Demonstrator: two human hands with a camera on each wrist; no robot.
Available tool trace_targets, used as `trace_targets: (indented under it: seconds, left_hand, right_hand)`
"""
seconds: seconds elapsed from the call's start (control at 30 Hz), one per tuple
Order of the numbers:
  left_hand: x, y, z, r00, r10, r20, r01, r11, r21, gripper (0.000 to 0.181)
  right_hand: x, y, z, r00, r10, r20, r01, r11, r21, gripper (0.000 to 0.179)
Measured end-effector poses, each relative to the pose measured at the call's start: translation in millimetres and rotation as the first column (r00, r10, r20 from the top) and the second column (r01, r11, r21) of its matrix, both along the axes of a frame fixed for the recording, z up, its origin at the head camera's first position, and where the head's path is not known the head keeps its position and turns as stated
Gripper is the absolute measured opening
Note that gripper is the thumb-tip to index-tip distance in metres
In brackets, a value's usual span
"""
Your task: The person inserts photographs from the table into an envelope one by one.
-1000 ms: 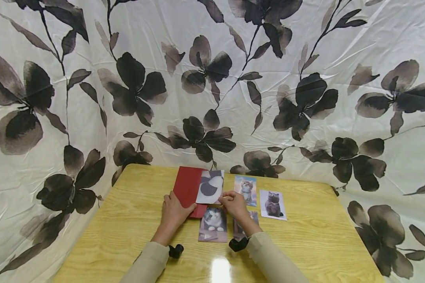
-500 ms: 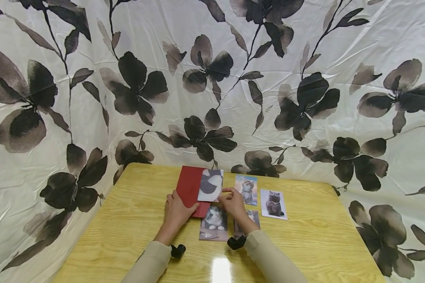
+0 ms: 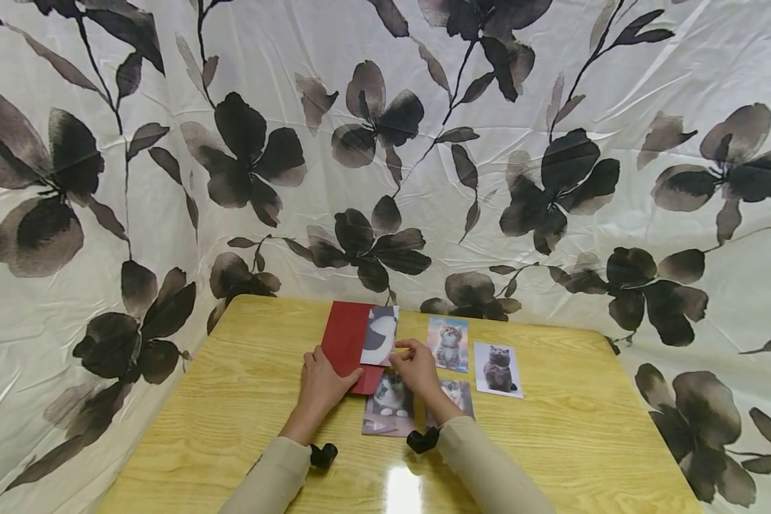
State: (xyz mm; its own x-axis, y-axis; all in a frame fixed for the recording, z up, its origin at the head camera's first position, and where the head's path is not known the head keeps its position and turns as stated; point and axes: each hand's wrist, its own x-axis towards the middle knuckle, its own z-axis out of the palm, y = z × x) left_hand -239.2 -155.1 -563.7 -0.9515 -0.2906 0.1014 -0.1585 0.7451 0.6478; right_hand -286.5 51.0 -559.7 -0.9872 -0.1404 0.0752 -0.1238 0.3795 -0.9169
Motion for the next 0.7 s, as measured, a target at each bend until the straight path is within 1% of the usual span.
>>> trace_targets:
  seconds: [0.2, 0.37, 0.53, 0.7]
  left_hand:
    - [2.7, 1.1, -1.6, 1.0, -0.018, 0.015, 0.018, 1.0, 0.022, 0.102]
    - [3.2, 0.2, -0.5, 1.0, -0.014, 0.009, 0.014, 0.999, 0.034, 0.102]
    - [2.8, 0.8, 1.6, 1.0, -0.012, 0.008, 0.012, 0.998, 0.056, 0.101]
    - [2.4, 2.3, 2.9, 1.0, -0.022, 0.0, 0.022, 0.999, 0.048, 0.1]
  right_hand:
    - [-0.7, -8, 0.8, 1.0, 0.007, 0.018, -0.007, 1.0, -0.003, 0.029]
    - [-2.8, -16, 1.3, 1.0, 0.005, 0.021, -0.005, 1.0, -0.005, 0.029]
    - [-3.8, -20, 0.0, 0.999, 0.008, 0.047, -0.008, 1.0, -0.015, 0.028]
    - [-4.4, -23, -0.2, 0.999, 0.017, 0.036, -0.017, 1.0, 0.007, 0.03]
